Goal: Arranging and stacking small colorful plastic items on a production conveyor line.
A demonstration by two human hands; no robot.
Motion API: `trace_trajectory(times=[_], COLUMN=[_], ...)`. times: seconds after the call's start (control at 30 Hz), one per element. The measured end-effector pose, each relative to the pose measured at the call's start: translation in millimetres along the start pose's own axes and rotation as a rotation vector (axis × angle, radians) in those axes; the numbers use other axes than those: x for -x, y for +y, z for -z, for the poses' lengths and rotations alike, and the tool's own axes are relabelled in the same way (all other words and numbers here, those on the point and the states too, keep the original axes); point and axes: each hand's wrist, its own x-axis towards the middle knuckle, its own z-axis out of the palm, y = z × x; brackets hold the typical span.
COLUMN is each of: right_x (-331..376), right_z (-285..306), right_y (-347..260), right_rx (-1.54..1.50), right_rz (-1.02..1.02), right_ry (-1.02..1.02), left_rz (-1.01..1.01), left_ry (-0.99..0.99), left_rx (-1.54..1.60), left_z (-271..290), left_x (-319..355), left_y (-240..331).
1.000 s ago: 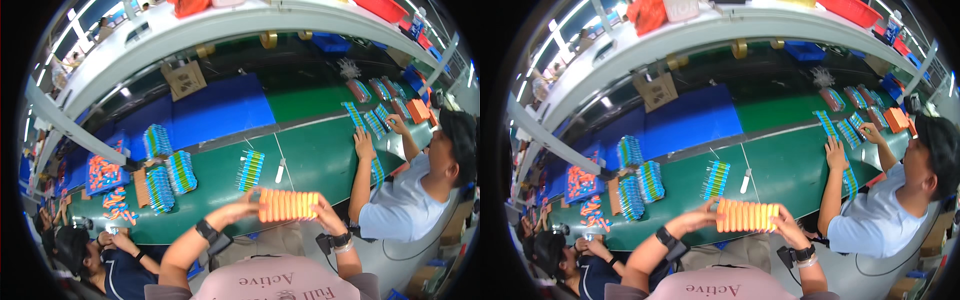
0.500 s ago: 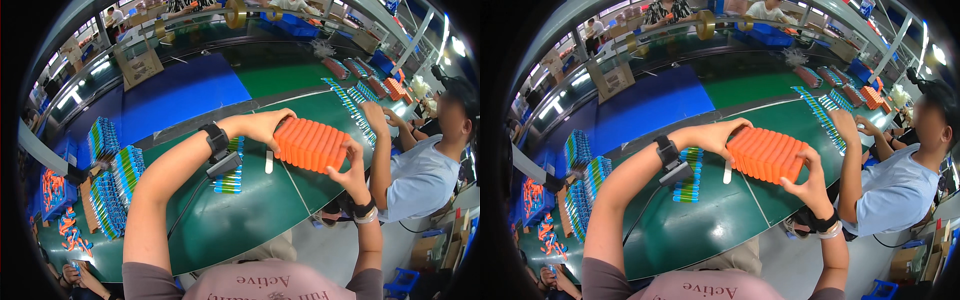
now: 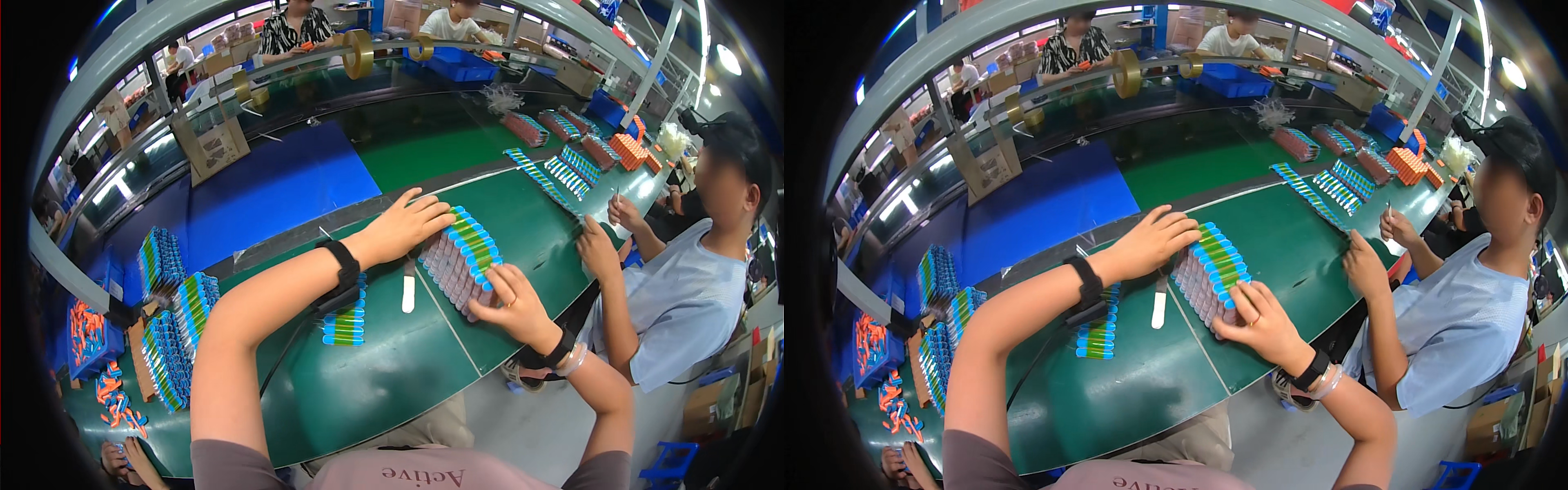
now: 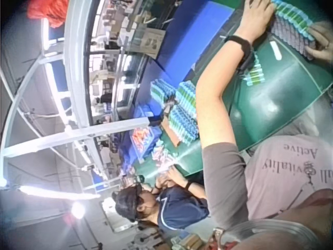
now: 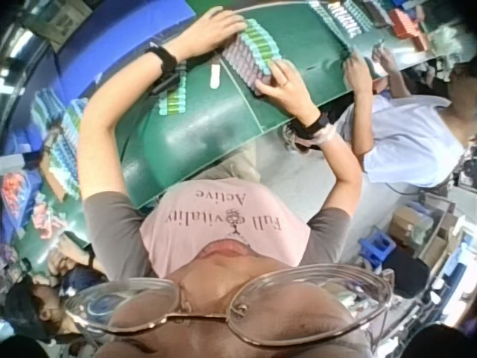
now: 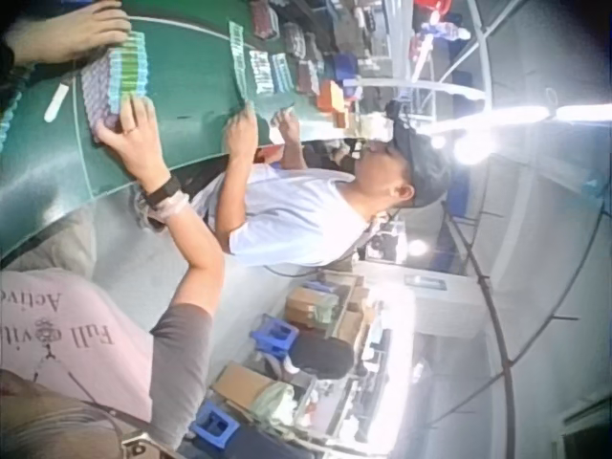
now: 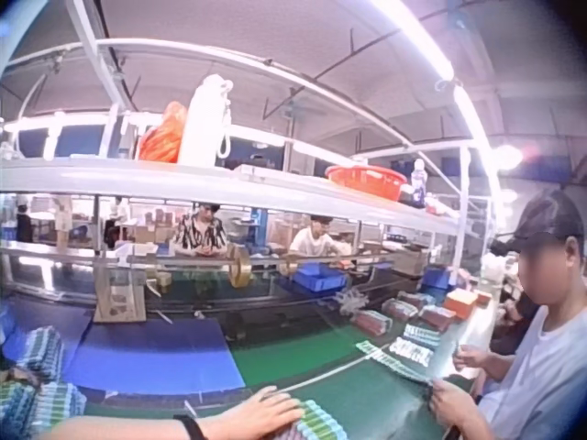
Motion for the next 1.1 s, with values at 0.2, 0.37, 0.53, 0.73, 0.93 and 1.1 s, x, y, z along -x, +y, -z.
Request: trace_trajectory(times=[0.2,0.37,0.53,0.73,0.93,1.1], right_x=[5,0,-16,-1,-12,-34], right_z=[3,-4,-8,-8,19,44], right_y=[-10,-13,-8,-4,-23,-32], right_rx=[0.039,0.025,-0.012,-0.001,-0.043,-0.141], right_rz=[0.007,0.038,0.085,0.111,0.049,-0.047], right_ry=[-0.05,0.005,-0.023,-0.035,-0.182,-0.266], left_rz=[0.155,0.432,0.649,0.766,0.822,0.862], left_ry=[-0.231,-0.443,-0.42,-0.456,-0.468,-0.462], left_rx=[0.094,0.075,0.161,0.212,0.21,0.159], left_z=[75,95,124,156,176,184], left_x=[29,124,149,172,185,198], left_y=[24,90,139,185,216,231])
